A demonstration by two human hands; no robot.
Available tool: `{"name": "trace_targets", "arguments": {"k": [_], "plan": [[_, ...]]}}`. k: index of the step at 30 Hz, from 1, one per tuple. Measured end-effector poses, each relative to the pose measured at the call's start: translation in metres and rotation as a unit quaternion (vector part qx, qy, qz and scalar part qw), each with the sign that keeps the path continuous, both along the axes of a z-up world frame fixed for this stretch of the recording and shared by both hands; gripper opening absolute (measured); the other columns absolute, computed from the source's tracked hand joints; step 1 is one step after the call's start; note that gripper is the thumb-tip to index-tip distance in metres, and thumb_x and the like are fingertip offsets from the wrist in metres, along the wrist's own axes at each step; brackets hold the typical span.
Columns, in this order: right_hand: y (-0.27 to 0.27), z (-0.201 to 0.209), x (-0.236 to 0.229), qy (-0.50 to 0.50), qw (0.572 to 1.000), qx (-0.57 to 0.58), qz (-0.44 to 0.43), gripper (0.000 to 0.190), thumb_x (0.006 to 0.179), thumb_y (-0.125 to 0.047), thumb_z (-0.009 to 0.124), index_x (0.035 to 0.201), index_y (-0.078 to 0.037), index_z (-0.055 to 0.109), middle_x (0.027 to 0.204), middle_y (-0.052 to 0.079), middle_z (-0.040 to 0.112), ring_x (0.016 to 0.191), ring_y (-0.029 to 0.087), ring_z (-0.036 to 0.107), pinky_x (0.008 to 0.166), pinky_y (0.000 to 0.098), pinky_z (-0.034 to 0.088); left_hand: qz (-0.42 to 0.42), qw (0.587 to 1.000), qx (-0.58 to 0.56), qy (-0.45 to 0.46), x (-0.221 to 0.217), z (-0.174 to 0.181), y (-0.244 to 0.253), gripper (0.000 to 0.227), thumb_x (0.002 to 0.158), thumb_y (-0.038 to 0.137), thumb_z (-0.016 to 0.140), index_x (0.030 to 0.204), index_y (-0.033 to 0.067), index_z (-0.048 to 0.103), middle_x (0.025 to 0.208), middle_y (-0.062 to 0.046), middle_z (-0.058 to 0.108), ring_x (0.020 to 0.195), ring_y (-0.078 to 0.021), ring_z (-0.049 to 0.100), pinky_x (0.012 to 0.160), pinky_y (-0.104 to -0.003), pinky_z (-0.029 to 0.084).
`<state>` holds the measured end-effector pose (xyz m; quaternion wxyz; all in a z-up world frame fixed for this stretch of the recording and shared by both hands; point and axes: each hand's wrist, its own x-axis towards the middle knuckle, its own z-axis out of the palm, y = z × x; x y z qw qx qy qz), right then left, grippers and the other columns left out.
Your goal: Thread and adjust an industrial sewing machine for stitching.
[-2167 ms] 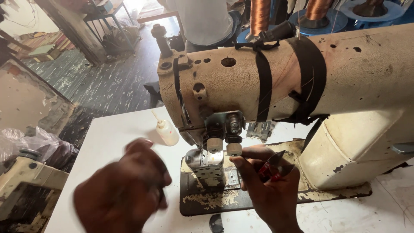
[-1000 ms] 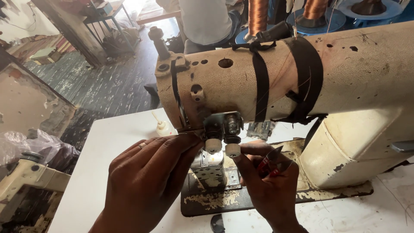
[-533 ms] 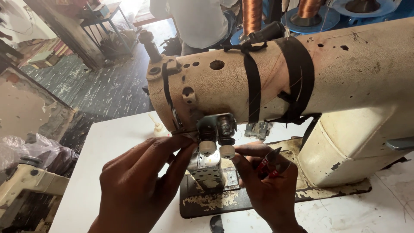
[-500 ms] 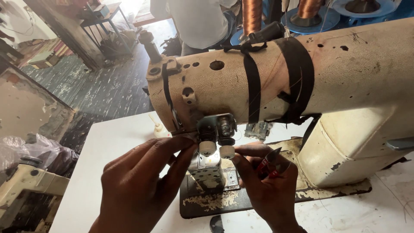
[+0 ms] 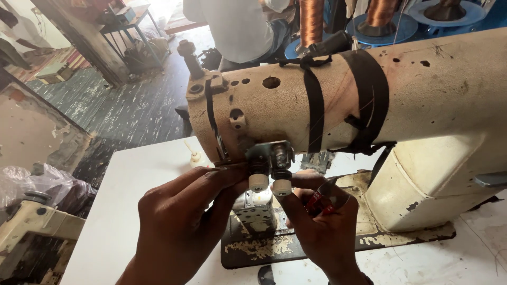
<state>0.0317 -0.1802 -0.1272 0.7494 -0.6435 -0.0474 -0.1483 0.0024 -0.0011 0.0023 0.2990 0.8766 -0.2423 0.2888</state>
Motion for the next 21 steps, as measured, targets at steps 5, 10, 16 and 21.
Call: {"name": "trace_targets", "arguments": {"k": [5,10,16,21], "plan": [[0.001,-0.003,-0.002,0.019,1.0,0.009,-0.003,0.023,0.082,-0.017,0.082,0.101,-0.005,0.078,0.063,0.003,0.074,0.053,0.005,0.065,0.048,0.0216,0.05,0.031,0.999,-0.022,0.035,-0.001,0.0,0.004,0.019,0.085,0.014,0.084,0.104,0.0108,0.081,0.09,-0.001,0.082,0.065,-0.0098,0.074,0.05,-0.024,0.057],[0.0,-0.004,-0.011,0.016,1.0,-0.025,-0.009,0.017,0.084,-0.014,0.083,0.097,-0.004,0.078,0.06,0.002,0.068,0.051,0.004,0.061,0.046,0.0209,0.047,0.007,0.999,0.002,0.045,-0.007,-0.013,0.019,0.014,0.086,0.018,0.086,0.099,0.0136,0.082,0.088,0.0,0.083,0.062,-0.0076,0.07,0.049,-0.023,0.055],[0.003,0.004,-0.026,-0.033,0.997,0.028,0.063,0.026,0.082,-0.01,0.083,0.107,-0.004,0.077,0.074,0.0,0.071,0.055,0.002,0.051,0.047,0.0188,0.038,-0.095,0.988,0.099,-0.069,-0.019,-0.011,0.024,0.023,0.087,0.015,0.077,0.108,0.0074,0.075,0.099,-0.008,0.074,0.085,-0.0176,0.076,0.073,-0.031,0.061],[0.005,0.003,-0.027,0.031,0.993,0.066,0.094,0.025,0.08,-0.009,0.084,0.102,-0.002,0.078,0.06,-0.001,0.061,0.049,0.004,0.052,0.042,0.0207,0.036,-0.116,0.973,0.169,-0.104,-0.021,-0.01,0.035,0.033,0.084,0.015,0.071,0.115,0.0034,0.073,0.106,-0.011,0.07,0.093,-0.0246,0.074,0.084,-0.04,0.059]]}}
